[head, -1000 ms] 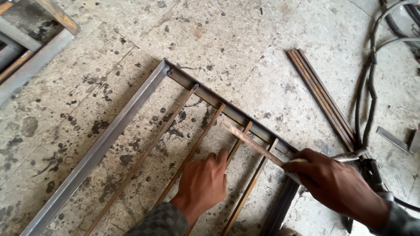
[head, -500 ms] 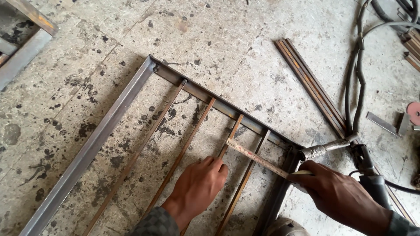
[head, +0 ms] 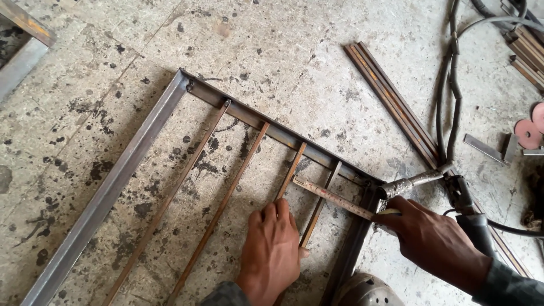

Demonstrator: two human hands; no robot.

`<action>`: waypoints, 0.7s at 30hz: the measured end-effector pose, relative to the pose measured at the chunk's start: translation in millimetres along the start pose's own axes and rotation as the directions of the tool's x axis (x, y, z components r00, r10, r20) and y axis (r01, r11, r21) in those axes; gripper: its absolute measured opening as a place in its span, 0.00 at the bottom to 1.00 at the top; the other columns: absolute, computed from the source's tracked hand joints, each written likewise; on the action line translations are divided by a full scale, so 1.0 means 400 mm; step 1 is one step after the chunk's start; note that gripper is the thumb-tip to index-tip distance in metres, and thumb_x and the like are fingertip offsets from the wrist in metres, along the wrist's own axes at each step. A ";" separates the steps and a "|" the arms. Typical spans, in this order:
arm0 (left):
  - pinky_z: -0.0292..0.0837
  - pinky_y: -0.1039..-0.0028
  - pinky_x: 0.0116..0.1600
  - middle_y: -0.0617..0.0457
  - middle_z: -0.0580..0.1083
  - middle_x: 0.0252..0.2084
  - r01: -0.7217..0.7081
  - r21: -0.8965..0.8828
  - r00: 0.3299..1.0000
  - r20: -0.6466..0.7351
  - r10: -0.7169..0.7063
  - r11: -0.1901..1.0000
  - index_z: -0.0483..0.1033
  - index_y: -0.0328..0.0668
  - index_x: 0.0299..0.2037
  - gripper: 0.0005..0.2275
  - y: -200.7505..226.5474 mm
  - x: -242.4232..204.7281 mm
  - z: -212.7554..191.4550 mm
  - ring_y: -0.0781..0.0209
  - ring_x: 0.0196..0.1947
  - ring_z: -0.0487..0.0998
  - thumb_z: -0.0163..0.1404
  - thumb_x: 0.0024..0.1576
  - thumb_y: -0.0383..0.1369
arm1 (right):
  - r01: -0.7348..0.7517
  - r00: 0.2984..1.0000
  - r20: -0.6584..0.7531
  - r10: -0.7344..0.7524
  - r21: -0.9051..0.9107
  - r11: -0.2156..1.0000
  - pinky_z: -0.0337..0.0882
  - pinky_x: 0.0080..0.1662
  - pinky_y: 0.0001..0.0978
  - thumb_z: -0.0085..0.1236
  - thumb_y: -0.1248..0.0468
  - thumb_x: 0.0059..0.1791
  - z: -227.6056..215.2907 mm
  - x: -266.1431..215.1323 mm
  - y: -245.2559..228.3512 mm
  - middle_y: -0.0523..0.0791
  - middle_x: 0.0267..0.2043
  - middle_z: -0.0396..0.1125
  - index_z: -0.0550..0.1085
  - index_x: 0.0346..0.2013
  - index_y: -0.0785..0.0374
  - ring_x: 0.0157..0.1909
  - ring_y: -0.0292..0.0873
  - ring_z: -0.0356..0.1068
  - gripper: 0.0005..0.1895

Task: Measuring a metal frame and welding additional steel bars into place.

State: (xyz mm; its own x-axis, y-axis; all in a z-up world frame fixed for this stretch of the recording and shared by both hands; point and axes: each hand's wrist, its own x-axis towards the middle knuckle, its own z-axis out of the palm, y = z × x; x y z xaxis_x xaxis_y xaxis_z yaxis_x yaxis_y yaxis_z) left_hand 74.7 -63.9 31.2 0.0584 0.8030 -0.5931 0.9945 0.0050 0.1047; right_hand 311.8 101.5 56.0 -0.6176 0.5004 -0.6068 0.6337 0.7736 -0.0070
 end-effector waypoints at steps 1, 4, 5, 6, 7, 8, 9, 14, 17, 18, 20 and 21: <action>0.69 0.65 0.49 0.41 0.65 0.48 0.005 0.038 1.000 0.023 -0.005 0.999 0.73 0.27 0.45 0.29 0.004 -0.003 -0.005 0.55 0.43 0.67 0.39 0.68 0.54 | -0.025 0.998 0.056 0.026 -0.015 1.000 0.79 0.29 0.26 0.47 0.73 0.47 0.001 0.002 0.001 0.40 0.49 0.65 0.73 0.62 0.42 0.31 0.35 0.74 0.31; 0.70 0.66 0.49 0.44 0.65 0.48 0.009 0.031 0.998 0.066 -0.011 0.999 0.73 0.27 0.45 0.29 0.002 -0.005 -0.014 0.56 0.45 0.67 0.37 0.69 0.54 | -0.052 0.998 0.044 0.053 -0.013 0.999 0.80 0.30 0.27 0.46 0.73 0.48 -0.018 0.002 -0.015 0.39 0.49 0.65 0.75 0.60 0.42 0.33 0.36 0.75 0.30; 0.70 0.66 0.49 0.44 0.65 0.48 0.007 0.031 0.998 0.066 -0.009 0.999 0.73 0.27 0.45 0.29 0.002 -0.002 -0.012 0.56 0.45 0.67 0.37 0.69 0.54 | -0.054 0.998 0.044 0.055 -0.013 0.998 0.80 0.30 0.27 0.46 0.73 0.48 -0.023 0.002 -0.018 0.39 0.49 0.65 0.75 0.60 0.42 0.33 0.36 0.75 0.30; 0.69 0.65 0.50 0.43 0.64 0.49 0.014 0.025 0.999 0.046 -0.015 1.000 0.72 0.26 0.47 0.30 0.002 0.001 -0.009 0.55 0.46 0.67 0.37 0.67 0.56 | -0.053 0.998 0.039 0.054 -0.012 0.999 0.80 0.31 0.28 0.46 0.74 0.46 -0.027 0.002 -0.021 0.39 0.50 0.65 0.76 0.59 0.41 0.34 0.36 0.75 0.31; 0.69 0.64 0.51 0.42 0.63 0.50 0.020 0.018 0.999 0.026 -0.021 1.000 0.71 0.26 0.48 0.32 0.001 0.004 -0.006 0.54 0.47 0.67 0.38 0.66 0.57 | -0.052 0.998 0.034 0.052 -0.010 0.999 0.80 0.32 0.29 0.46 0.74 0.45 -0.032 0.003 -0.024 0.39 0.50 0.65 0.77 0.58 0.40 0.35 0.37 0.75 0.32; 0.69 0.64 0.51 0.42 0.63 0.50 0.019 0.018 0.999 0.026 -0.020 1.000 0.71 0.26 0.48 0.32 0.001 0.008 0.000 0.54 0.47 0.67 0.38 0.66 0.57 | -0.053 0.998 0.034 0.053 -0.010 0.999 0.80 0.32 0.29 0.46 0.74 0.45 -0.034 0.004 -0.024 0.39 0.50 0.65 0.77 0.58 0.40 0.35 0.37 0.75 0.32; 0.68 0.61 0.53 0.43 0.65 0.49 0.012 -0.025 1.000 -0.003 -0.012 1.000 0.72 0.27 0.48 0.30 -0.001 0.012 0.006 0.54 0.47 0.68 0.39 0.66 0.56 | -0.070 0.996 0.047 0.070 0.004 0.998 0.80 0.33 0.29 0.46 0.73 0.46 -0.035 0.004 -0.025 0.38 0.50 0.65 0.77 0.58 0.40 0.35 0.37 0.76 0.31; 0.73 0.62 0.47 0.45 0.71 0.41 -0.067 -0.126 0.979 -0.198 0.041 0.990 0.75 0.32 0.45 0.23 0.013 0.042 0.078 0.55 0.39 0.72 0.46 0.64 0.51 | -0.034 0.999 0.014 0.034 -0.007 0.999 0.79 0.35 0.33 0.47 0.75 0.43 -0.042 0.007 -0.023 0.40 0.48 0.65 0.79 0.56 0.40 0.37 0.39 0.75 0.32; 0.73 0.69 0.25 0.47 0.73 0.30 -0.110 -0.186 0.945 -0.325 0.044 0.976 0.76 0.32 0.42 0.19 0.038 0.058 0.124 0.61 0.21 0.72 0.50 0.64 0.46 | -0.095 0.992 0.091 0.093 0.016 0.995 0.81 0.36 0.31 0.46 0.73 0.46 -0.042 0.010 -0.024 0.39 0.48 0.65 0.78 0.56 0.40 0.36 0.38 0.76 0.30; 0.66 0.70 0.21 0.51 0.72 0.25 -0.113 -0.370 0.968 -0.252 0.018 0.922 0.76 0.37 0.35 0.15 0.046 0.064 0.136 0.63 0.18 0.67 0.49 0.64 0.43 | -0.100 0.992 0.084 0.098 0.024 0.995 0.80 0.36 0.32 0.46 0.72 0.47 -0.044 0.011 -0.026 0.39 0.48 0.65 0.78 0.55 0.41 0.36 0.38 0.76 0.29; 0.58 0.71 0.17 0.55 0.71 0.20 -0.102 -0.541 0.985 -0.175 0.007 0.835 0.76 0.42 0.29 0.14 0.058 0.083 0.160 0.65 0.14 0.62 0.49 0.65 0.40 | -0.106 0.992 0.077 0.103 0.031 0.994 0.80 0.36 0.33 0.47 0.71 0.47 -0.042 0.010 -0.025 0.39 0.47 0.65 0.79 0.55 0.41 0.36 0.39 0.75 0.27; 0.57 0.72 0.15 0.54 0.70 0.18 -0.103 -0.553 0.981 -0.194 -0.008 0.827 0.74 0.42 0.26 0.11 0.062 0.094 0.172 0.66 0.12 0.61 0.48 0.62 0.33 | -0.076 0.996 0.051 0.074 0.026 0.997 0.80 0.36 0.32 0.47 0.73 0.46 -0.040 0.010 -0.023 0.39 0.47 0.65 0.79 0.54 0.41 0.36 0.39 0.75 0.29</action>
State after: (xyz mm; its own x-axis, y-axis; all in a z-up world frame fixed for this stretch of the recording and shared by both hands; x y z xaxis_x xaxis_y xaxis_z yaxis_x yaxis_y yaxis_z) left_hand 107.4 -74.4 -43.4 0.0329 0.9034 -0.4274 0.7683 0.2507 0.5889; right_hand 296.0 102.6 66.2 -0.5441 0.5361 -0.6454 0.6906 0.7230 0.0182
